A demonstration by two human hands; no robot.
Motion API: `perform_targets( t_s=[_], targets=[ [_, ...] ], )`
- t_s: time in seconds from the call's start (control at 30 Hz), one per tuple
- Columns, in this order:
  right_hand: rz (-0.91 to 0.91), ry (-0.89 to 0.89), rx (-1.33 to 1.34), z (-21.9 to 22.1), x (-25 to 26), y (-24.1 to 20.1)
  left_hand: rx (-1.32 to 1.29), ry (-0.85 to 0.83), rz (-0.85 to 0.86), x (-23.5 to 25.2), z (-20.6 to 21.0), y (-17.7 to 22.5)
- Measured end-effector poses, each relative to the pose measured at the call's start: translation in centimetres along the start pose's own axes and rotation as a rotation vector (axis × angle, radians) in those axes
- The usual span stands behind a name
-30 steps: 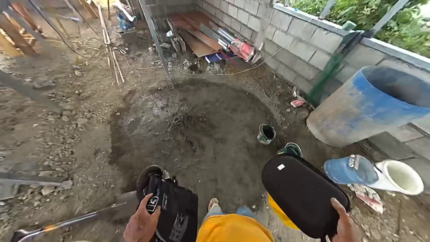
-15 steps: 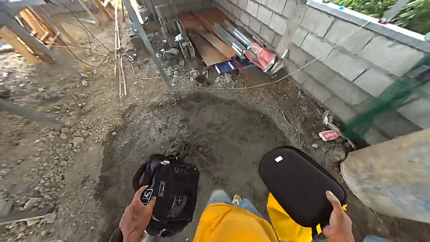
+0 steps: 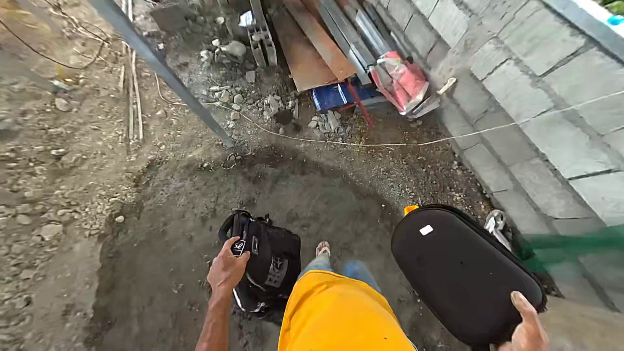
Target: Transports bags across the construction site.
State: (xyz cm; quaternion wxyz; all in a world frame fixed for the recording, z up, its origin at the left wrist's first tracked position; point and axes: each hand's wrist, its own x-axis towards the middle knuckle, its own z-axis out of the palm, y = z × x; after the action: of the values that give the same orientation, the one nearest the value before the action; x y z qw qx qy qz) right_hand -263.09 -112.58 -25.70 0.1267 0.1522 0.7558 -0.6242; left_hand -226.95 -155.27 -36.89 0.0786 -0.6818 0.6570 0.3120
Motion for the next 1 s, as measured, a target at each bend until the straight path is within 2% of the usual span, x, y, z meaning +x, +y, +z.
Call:
perform_targets(
  t_s=[0.13,0.33,0.43,0.57,0.7,1.0],
  targets=[
    [0.065,0.033,-0.039,10.1,8.6,-4.8,-0.034,0.057,0.005,7.5,-1.9,8.2],
    [0.182,0.090,-0.112,27.0,23.2,-7.5,-0.127,0.167,0.030,19.6,-5.0,19.5],
    [0.205,0.071,-0.036,36.6,30.8,-9.3,-0.135,0.226,0.036,26.7,-7.2,26.5],
    [0.231,0.023,-0.014,47.6,36.5,-15.5,-0.127,0.243,-0.018,33.5,-10.6,34.3],
    [0.176,-0.010,0.040,57.6,41.3,-22.0,-0.114,0.271,-0.029,41.1,-14.3,41.1],
    [-0.046,-0.069,0.116,82.8,51.6,-35.5,-0.102,0.182,0.005,65.1,-20.8,53.5]
  ],
)
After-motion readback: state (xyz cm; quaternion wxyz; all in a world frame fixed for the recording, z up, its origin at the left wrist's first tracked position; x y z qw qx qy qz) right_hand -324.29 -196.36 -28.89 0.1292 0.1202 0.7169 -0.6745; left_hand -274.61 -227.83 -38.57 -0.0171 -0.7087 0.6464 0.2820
